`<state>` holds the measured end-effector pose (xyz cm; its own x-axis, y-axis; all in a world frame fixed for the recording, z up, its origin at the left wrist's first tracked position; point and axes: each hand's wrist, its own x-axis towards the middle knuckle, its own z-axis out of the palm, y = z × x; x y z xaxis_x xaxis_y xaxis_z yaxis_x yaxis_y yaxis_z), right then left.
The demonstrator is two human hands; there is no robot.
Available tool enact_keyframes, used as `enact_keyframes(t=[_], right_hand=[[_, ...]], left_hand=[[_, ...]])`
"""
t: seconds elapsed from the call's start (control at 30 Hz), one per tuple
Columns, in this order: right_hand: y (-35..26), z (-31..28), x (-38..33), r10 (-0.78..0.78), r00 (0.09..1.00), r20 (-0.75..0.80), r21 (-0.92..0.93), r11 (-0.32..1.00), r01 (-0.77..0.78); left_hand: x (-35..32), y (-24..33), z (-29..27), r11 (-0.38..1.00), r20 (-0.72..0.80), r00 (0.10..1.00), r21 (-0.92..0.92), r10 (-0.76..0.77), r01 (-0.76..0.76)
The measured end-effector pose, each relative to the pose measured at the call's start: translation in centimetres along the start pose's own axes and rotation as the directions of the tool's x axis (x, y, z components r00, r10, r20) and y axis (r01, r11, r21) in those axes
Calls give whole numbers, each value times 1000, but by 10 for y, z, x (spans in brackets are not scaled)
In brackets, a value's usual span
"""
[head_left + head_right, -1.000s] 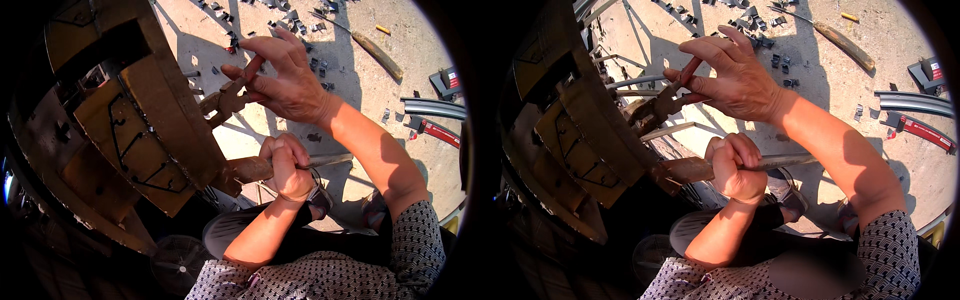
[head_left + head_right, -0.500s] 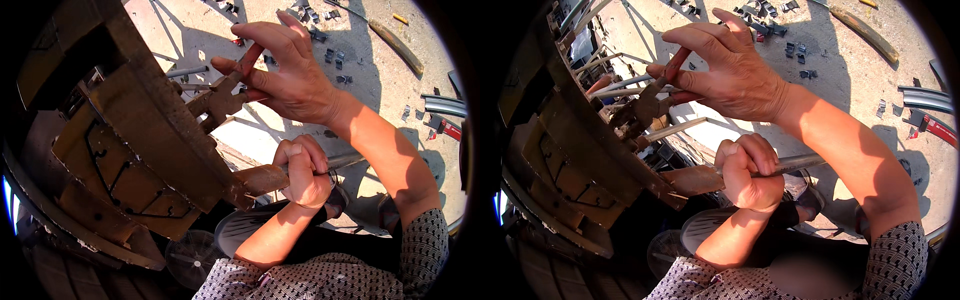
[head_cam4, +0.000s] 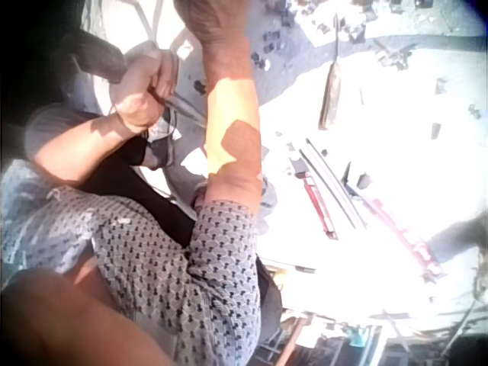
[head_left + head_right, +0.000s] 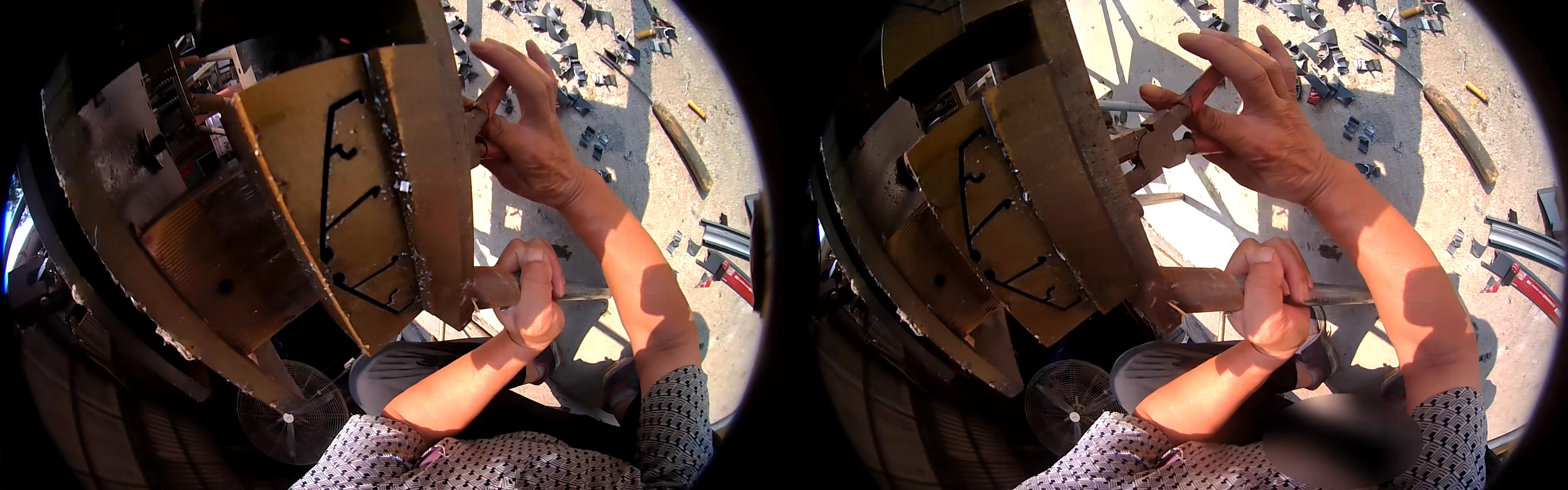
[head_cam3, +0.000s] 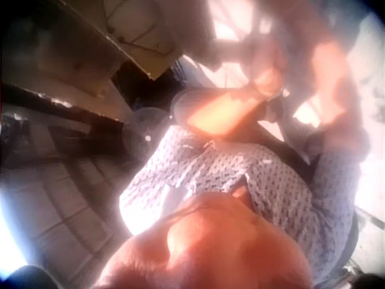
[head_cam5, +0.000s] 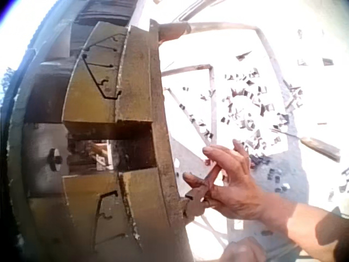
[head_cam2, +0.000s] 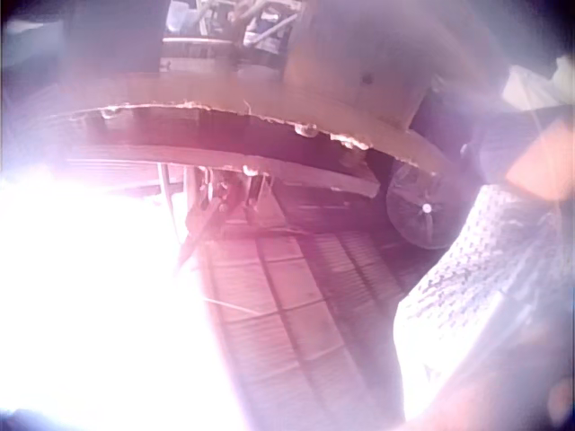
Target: The person sits on the floor and uses pliers to insert small metal pieces into a large metal frame. They repeatedly pick up pieces, place them into slots, and adjust them with the tool.
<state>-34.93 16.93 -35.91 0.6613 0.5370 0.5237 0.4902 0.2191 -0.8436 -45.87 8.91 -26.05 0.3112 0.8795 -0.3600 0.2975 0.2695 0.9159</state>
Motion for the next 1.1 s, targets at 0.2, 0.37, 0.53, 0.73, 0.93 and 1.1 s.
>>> enact_keyframes(t=[0.2,0.37,0.53,0.73,0.93,1.1], right_hand=[[-4,10,-2,54,998,21,16,998,-54],[-24,9,-10,180,983,35,92,979,-183],[-28,5,-10,162,987,4,-5,987,-162],[-10,-5,-1,29,998,-48,-192,981,-37],[-16,-7,13,-49,998,-24,-99,994,46],[-27,-4,22,54,998,-18,-100,993,-55]], left_hand=[[0,2,2,1000,-3,1000,10,2,-2],[-2,-1,0,998,-33,999,56,1,1],[-1,0,1,997,-11,999,73,39,-38],[-1,7,5,997,-57,998,83,-5,9],[1,2,2,995,-62,998,102,31,-25],[-2,2,3,992,-51,998,120,35,-29]])
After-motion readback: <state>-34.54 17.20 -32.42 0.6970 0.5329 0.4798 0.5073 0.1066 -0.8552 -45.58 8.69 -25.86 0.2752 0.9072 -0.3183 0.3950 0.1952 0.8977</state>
